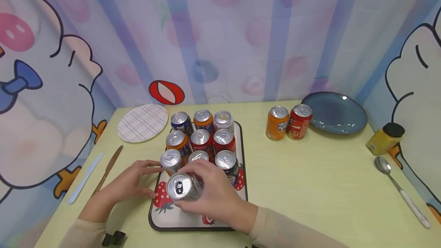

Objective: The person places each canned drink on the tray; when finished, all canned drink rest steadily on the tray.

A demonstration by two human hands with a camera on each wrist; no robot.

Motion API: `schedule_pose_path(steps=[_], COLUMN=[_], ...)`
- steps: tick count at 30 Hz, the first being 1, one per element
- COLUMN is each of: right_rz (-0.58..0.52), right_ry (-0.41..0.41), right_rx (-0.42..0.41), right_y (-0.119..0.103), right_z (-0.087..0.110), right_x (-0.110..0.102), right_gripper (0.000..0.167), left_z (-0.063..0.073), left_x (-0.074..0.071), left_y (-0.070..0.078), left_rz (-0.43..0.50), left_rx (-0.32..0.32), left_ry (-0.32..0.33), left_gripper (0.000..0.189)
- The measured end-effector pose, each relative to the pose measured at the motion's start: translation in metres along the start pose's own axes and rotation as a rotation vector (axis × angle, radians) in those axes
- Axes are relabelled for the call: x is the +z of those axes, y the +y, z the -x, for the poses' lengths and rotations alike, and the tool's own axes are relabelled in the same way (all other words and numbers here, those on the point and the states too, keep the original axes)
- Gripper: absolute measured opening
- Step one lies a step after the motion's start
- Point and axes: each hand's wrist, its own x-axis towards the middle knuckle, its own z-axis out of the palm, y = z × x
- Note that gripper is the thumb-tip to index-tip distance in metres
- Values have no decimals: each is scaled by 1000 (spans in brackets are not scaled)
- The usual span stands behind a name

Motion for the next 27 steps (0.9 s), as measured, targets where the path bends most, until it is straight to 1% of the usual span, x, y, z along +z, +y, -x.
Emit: schedule_pose_path(steps=[4,7,10,12,16,21,27], right_rz=[-58,-82,-60,-39,-24,-25,11], right_ry=[-24,-40,-38,-30,-25,-73,-95], right_rx=[25,27,8,-12,-16,10,-2], right_y=[-3,-3,-1,1,2,1,-1], right_z=[-9,-14,-16,-17,-16,-14,-13], right_x=[13,21,26,29,31,31,29], right_gripper=[57,56,56,56,57,58,62], left_z=[0,0,1,1,2,2,1], left_x=[0,-1,-2,-3,-2,-2,-2], left_y=[-1,-2,-2,-2,-2,-2,-3], left_rz=[-3,-14,-21,-17,-13,-20,-25], left_rx=[35,58,81,85,84,99,105], left_ry=[6,13,14,10,8,12,17], left_gripper=[71,71,71,71,72,73,73])
